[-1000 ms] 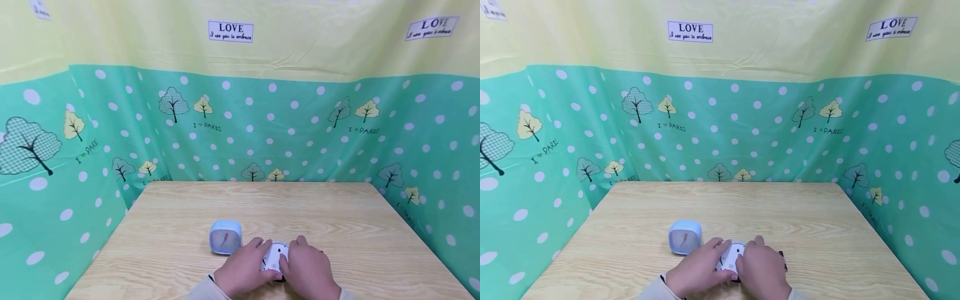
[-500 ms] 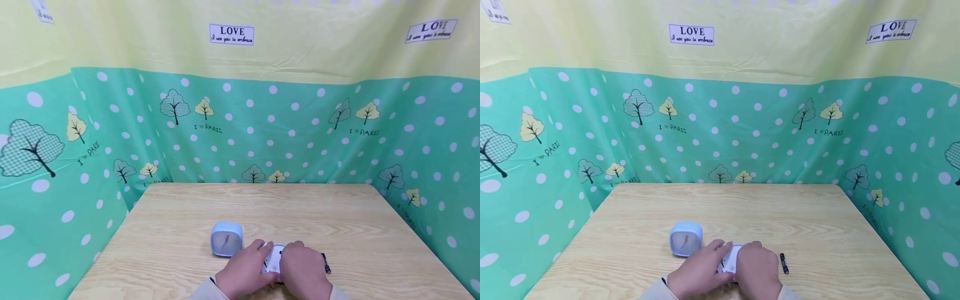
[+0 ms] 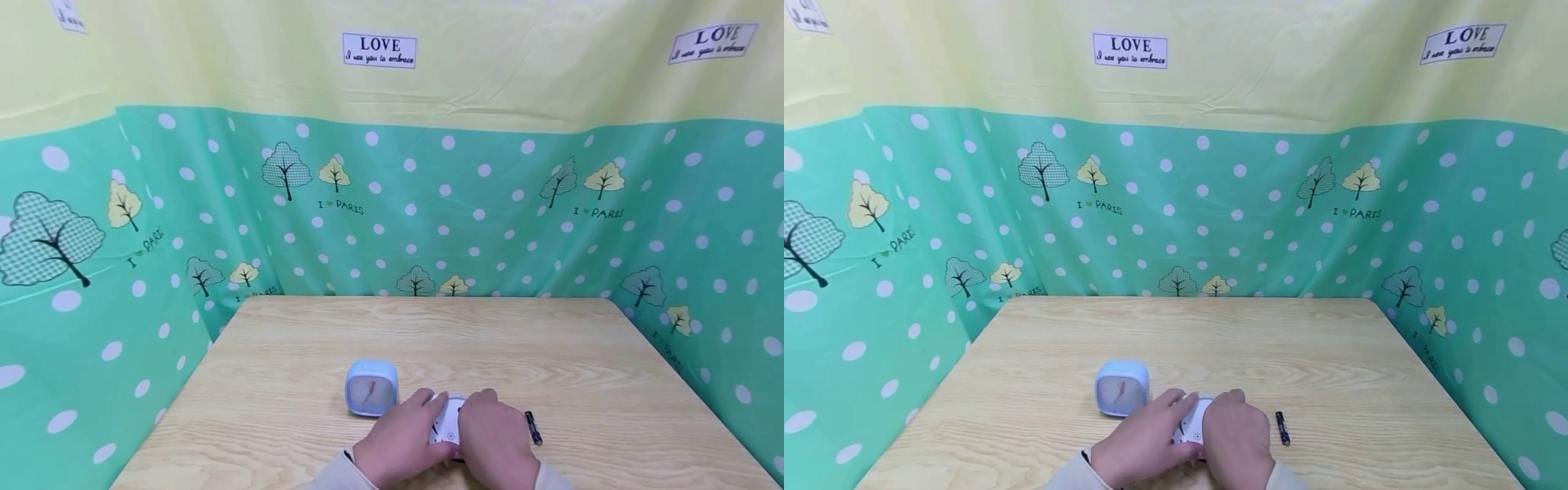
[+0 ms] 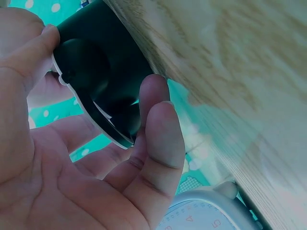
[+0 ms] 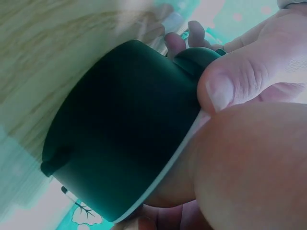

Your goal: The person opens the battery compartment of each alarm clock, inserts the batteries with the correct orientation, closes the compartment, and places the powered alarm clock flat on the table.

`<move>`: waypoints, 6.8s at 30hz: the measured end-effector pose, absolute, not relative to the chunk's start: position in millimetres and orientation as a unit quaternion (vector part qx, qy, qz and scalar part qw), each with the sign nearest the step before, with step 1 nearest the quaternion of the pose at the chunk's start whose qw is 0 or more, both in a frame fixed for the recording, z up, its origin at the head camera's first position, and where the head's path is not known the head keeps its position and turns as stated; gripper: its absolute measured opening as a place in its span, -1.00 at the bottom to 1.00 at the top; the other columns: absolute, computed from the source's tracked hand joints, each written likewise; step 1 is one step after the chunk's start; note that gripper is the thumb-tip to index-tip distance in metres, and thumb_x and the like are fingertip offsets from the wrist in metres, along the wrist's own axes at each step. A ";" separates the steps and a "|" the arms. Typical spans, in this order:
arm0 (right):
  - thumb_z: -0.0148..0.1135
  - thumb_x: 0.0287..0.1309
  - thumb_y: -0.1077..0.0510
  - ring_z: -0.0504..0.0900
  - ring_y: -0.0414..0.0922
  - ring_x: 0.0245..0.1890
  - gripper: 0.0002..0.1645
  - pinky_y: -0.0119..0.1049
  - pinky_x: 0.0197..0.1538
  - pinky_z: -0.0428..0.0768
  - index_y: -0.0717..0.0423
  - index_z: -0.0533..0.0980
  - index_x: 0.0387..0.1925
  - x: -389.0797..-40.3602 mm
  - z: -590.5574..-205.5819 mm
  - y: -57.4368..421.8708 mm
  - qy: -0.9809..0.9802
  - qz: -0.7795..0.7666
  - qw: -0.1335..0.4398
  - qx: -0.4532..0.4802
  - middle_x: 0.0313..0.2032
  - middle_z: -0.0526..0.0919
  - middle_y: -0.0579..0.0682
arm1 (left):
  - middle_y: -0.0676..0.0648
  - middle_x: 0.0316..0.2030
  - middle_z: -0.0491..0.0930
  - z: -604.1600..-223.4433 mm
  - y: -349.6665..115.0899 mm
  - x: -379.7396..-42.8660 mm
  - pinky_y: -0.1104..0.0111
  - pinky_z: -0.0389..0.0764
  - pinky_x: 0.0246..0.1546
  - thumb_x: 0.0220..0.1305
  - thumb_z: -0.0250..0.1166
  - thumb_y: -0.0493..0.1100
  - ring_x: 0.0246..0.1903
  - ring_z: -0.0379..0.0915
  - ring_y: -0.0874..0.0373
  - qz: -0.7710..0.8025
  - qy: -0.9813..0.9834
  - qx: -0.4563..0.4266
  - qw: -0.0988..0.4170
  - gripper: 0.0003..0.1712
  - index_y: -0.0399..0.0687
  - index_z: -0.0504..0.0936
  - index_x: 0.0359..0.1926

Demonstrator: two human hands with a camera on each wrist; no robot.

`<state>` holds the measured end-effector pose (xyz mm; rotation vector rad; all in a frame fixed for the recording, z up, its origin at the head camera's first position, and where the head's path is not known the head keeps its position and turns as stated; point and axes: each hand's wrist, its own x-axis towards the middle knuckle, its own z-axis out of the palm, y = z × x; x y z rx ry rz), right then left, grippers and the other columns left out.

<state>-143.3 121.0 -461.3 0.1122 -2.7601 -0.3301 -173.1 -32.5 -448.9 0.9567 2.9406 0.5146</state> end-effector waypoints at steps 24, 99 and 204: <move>0.39 0.06 0.27 0.36 -0.13 -0.64 -0.78 -0.17 -0.66 0.49 0.29 0.48 -0.38 -149.5 -445.6 143.4 -0.991 0.008 0.090 0.101 -0.47 0.34 0.08 | 0.00 0.23 0.54 -448.4 -33.4 -172.8 0.34 0.64 -0.08 0.19 0.38 0.42 -0.02 0.54 0.28 0.184 0.934 0.305 0.014 -0.04 0.04 0.44 0.47; 0.26 0.12 0.34 0.34 -0.12 -0.67 -0.89 -0.24 -0.73 0.40 0.30 0.47 -0.42 -160.3 -431.1 162.8 -0.989 0.020 0.118 0.092 -0.51 0.35 0.07 | 0.00 0.21 0.50 -449.5 -33.1 -175.3 0.36 0.60 -0.20 0.18 0.34 0.49 -0.17 0.45 0.33 0.183 0.938 0.289 0.050 -0.03 0.15 0.41 0.49; 0.01 0.24 0.30 0.44 -0.04 -0.55 -0.72 -0.07 -0.63 0.43 0.07 0.40 -0.59 -195.9 -453.3 200.0 -0.996 0.082 0.009 0.032 -0.52 0.43 0.05 | -0.02 0.26 0.48 -450.4 -31.7 -175.7 0.31 0.64 -0.15 0.13 0.31 0.55 -0.21 0.50 0.30 0.177 0.944 0.273 0.059 0.04 0.17 0.38 0.51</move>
